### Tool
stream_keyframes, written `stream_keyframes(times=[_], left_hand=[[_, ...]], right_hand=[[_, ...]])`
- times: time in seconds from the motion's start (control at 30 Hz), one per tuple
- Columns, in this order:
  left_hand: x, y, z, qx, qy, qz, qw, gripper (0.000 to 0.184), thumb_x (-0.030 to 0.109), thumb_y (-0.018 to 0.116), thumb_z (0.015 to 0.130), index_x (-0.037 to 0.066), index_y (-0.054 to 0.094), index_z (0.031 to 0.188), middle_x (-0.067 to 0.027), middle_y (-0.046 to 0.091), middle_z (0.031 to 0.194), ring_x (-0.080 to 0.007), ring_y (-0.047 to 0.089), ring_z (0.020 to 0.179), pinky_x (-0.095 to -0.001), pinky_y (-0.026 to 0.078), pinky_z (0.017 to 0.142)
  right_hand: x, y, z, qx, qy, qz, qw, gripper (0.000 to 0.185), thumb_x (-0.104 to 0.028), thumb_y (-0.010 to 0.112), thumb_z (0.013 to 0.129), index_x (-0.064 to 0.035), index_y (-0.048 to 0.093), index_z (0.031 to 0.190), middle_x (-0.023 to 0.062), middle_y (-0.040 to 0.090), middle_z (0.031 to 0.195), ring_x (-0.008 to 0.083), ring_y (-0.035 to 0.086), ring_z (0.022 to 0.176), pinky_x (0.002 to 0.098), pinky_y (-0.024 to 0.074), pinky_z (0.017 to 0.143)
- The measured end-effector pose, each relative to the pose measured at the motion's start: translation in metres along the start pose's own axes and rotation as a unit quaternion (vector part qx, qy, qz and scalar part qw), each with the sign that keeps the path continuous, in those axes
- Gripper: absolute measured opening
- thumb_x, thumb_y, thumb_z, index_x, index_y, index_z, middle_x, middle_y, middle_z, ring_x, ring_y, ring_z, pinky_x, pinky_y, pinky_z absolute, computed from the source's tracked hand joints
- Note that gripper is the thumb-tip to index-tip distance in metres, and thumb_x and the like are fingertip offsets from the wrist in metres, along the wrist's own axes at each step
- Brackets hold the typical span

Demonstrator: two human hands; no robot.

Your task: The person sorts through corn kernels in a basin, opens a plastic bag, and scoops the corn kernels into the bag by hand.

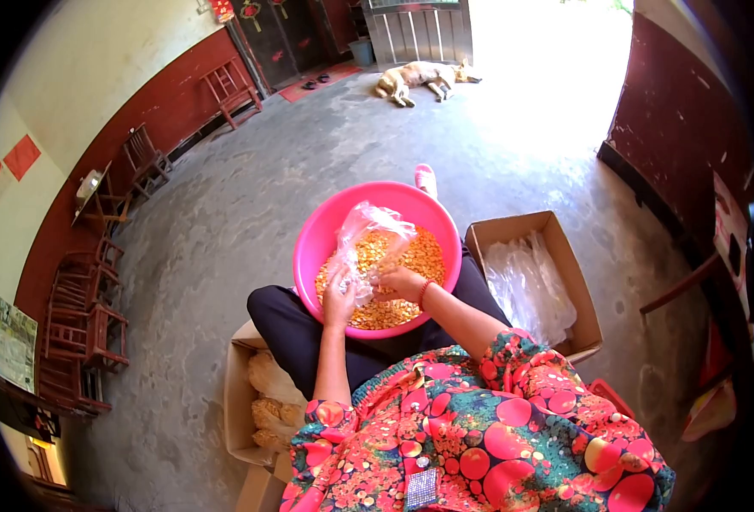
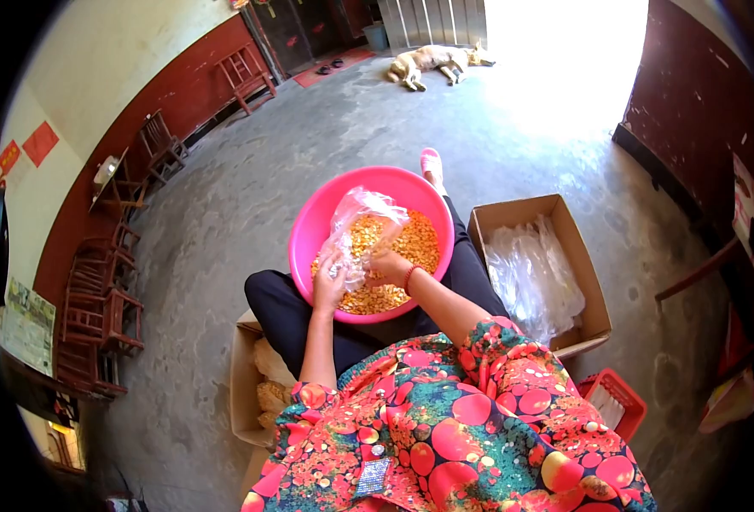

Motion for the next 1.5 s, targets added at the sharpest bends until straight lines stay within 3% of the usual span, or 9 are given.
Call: stream_keyframes(times=[0.2,0.37,0.5,0.63,0.83,0.9,1.0,1.17,1.5], left_hand=[[-0.008,0.003,0.000,0.013,-0.008,-0.047,0.999,0.032,0.008,0.059,0.074,-0.006,0.053,0.102,-0.0163,0.053,0.106,-0.0235,0.048,0.103,-0.0304,0.037,0.088],[-0.001,0.000,0.001,0.014,0.008,-0.029,0.999,0.034,0.008,0.061,0.071,-0.005,0.053,0.102,-0.0164,0.052,0.107,-0.0237,0.049,0.102,-0.0302,0.037,0.087],[0.008,0.002,0.001,-0.013,-0.003,-0.031,0.999,0.038,0.004,0.062,0.067,-0.005,0.052,0.103,-0.0158,0.052,0.108,-0.0233,0.048,0.103,-0.0302,0.037,0.088],[-0.001,0.009,0.000,-0.027,0.010,-0.044,0.999,0.041,0.003,0.062,0.066,-0.004,0.051,0.105,-0.0151,0.052,0.108,-0.0226,0.048,0.103,-0.0300,0.037,0.089],[0.004,0.004,0.000,-0.023,0.005,-0.069,0.997,0.038,0.000,0.056,0.070,-0.003,0.050,0.108,-0.0142,0.051,0.109,-0.0209,0.051,0.098,-0.0277,0.043,0.081],[-0.021,0.010,0.000,-0.025,-0.139,-0.370,0.918,0.037,-0.002,0.050,0.073,0.000,0.047,0.110,-0.0112,0.052,0.105,-0.0176,0.056,0.087,-0.0255,0.049,0.068],[-0.008,0.005,-0.005,0.008,-0.182,-0.444,0.877,0.036,-0.002,0.048,0.076,0.002,0.045,0.112,-0.0069,0.053,0.096,-0.0122,0.057,0.073,-0.0216,0.049,0.057],[-0.024,0.011,-0.002,-0.006,-0.157,-0.404,0.901,0.040,0.001,0.050,0.077,0.002,0.042,0.116,-0.0064,0.054,0.097,-0.0126,0.058,0.073,-0.0218,0.050,0.054],[-0.009,0.005,0.000,-0.003,-0.134,-0.408,0.903,0.039,-0.001,0.051,0.075,0.000,0.045,0.113,-0.0061,0.055,0.093,-0.0102,0.056,0.072,-0.0199,0.048,0.054]], right_hand=[[0.013,-0.062,0.039,0.173,0.152,0.228,0.946,0.019,-0.018,0.056,0.076,-0.0089,0.056,0.092,0.0039,0.054,0.091,0.0184,0.052,0.084,0.0298,0.0442,0.069],[0.042,-0.037,0.002,0.175,0.319,0.444,0.819,0.014,-0.016,0.050,0.081,-0.0043,0.056,0.087,0.0030,0.055,0.076,0.0098,0.052,0.065,0.0254,0.0433,0.050],[0.058,-0.008,-0.039,0.191,0.352,0.376,0.836,0.013,-0.013,0.052,0.075,-0.0037,0.058,0.068,0.0023,0.052,0.056,0.0095,0.046,0.047,0.0240,0.0383,0.042],[0.050,-0.011,-0.033,0.150,0.286,0.112,0.940,0.013,-0.015,0.054,0.067,-0.0069,0.063,0.073,0.0109,0.061,0.070,0.0202,0.059,0.064,0.0313,0.0458,0.060],[0.053,-0.003,-0.035,0.064,0.341,-0.072,0.935,0.018,-0.018,0.053,0.066,-0.0103,0.064,0.078,0.0117,0.062,0.077,0.0244,0.059,0.073,0.0337,0.0460,0.068],[0.055,-0.002,-0.034,0.061,0.333,-0.098,0.936,0.018,-0.019,0.053,0.066,-0.0103,0.064,0.077,0.0125,0.061,0.079,0.0253,0.059,0.075,0.0343,0.0458,0.070],[0.053,-0.001,-0.031,0.063,0.289,-0.106,0.949,0.021,-0.020,0.053,0.068,-0.0070,0.062,0.082,0.0109,0.062,0.075,0.0223,0.059,0.067,0.0328,0.0473,0.061],[0.033,0.001,-0.039,0.101,0.361,0.409,0.832,0.032,-0.029,0.053,0.075,-0.0042,0.053,0.095,0.0010,0.051,0.063,0.0095,0.051,0.052,0.0217,0.0400,0.041],[0.075,-0.008,-0.049,0.216,0.400,0.478,0.751,0.019,-0.023,0.050,0.080,-0.0042,0.052,0.078,0.0047,0.051,0.061,0.0114,0.046,0.043,0.0231,0.0349,0.036]])
Point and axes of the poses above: each hand's wrist, its own z-axis towards the middle knuckle, its own y-axis out of the palm, x = y × z, the point moved 10 cm from there along z, towards the middle knuckle
